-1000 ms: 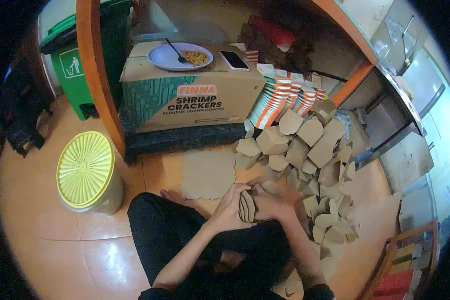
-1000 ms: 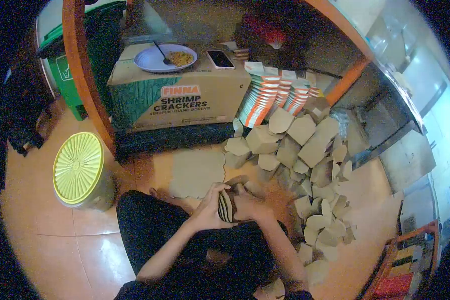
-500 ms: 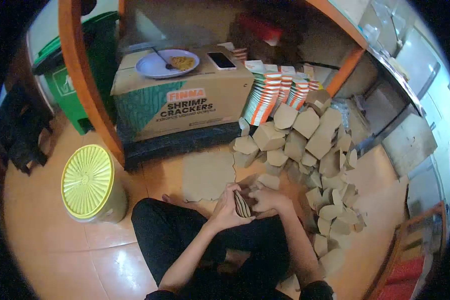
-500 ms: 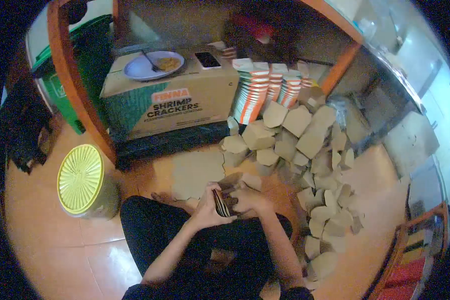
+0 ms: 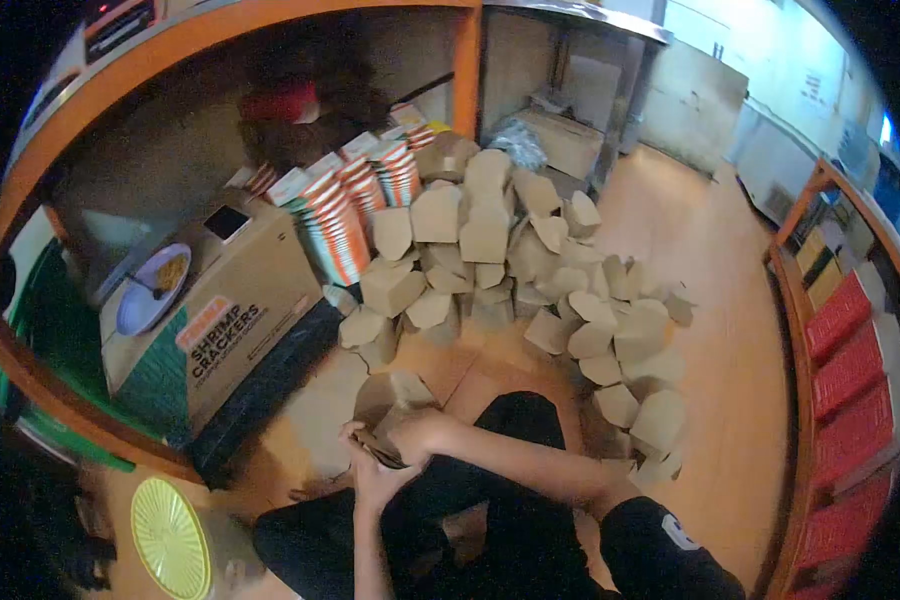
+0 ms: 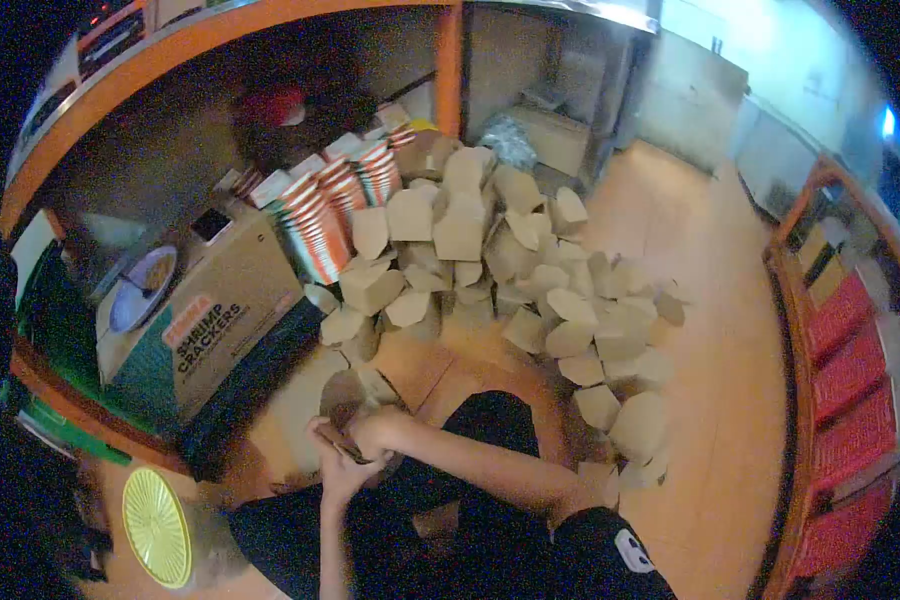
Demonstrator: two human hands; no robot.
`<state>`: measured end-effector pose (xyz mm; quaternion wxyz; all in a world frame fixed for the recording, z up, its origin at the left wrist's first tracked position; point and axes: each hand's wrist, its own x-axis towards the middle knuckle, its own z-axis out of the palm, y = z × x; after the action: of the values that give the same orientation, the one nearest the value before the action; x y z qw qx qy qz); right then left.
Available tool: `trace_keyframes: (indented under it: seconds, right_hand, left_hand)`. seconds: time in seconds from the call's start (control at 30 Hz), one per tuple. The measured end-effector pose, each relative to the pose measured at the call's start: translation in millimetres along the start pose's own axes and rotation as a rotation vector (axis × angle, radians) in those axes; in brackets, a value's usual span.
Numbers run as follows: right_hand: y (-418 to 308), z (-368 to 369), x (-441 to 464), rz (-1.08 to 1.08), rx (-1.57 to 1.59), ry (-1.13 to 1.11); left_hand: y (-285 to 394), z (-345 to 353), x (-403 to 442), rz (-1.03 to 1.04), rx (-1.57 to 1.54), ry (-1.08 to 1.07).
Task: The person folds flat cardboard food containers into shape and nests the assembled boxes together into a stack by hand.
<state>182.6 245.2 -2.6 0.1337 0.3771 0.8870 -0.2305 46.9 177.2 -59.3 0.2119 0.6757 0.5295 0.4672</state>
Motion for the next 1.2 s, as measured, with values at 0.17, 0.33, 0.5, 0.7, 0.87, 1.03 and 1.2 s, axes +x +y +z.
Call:
trace_keyframes:
  seconds: [0.17,0.33,0.5,0.7,0.87,1.03,1.2]
  right_hand:
    - [24,-41,-78,-0.308,0.478,0.710]
    - [180,-13,-146,0.584,-0.090,0.693]
    - [297,63,-177,0.855,-0.543,0.497]
    - [164,-51,-227,0.396,-0.074,0.960]
    - [17,-86,-248,0.057,0.512,0.927]
    - [-22,-88,-224,-0.538,0.402,0.674]
    - [-31,-95,-217,-0.538,0.536,0.075]
  left_hand:
    - [-19,7,-8,-0.078,-0.040,0.020]
    - [5,-3,1,-0.082,-0.068,-0.031]
    - [87,-23,13,0.113,0.320,0.110]
    - [123,0,11,0.315,0.303,0.132]
    - [143,9,27,0.186,-0.346,0.004]
    - [129,-10,13,-0.128,-1.123,-0.045]
    - [144,-61,-3,-0.430,-1.282,-0.373]
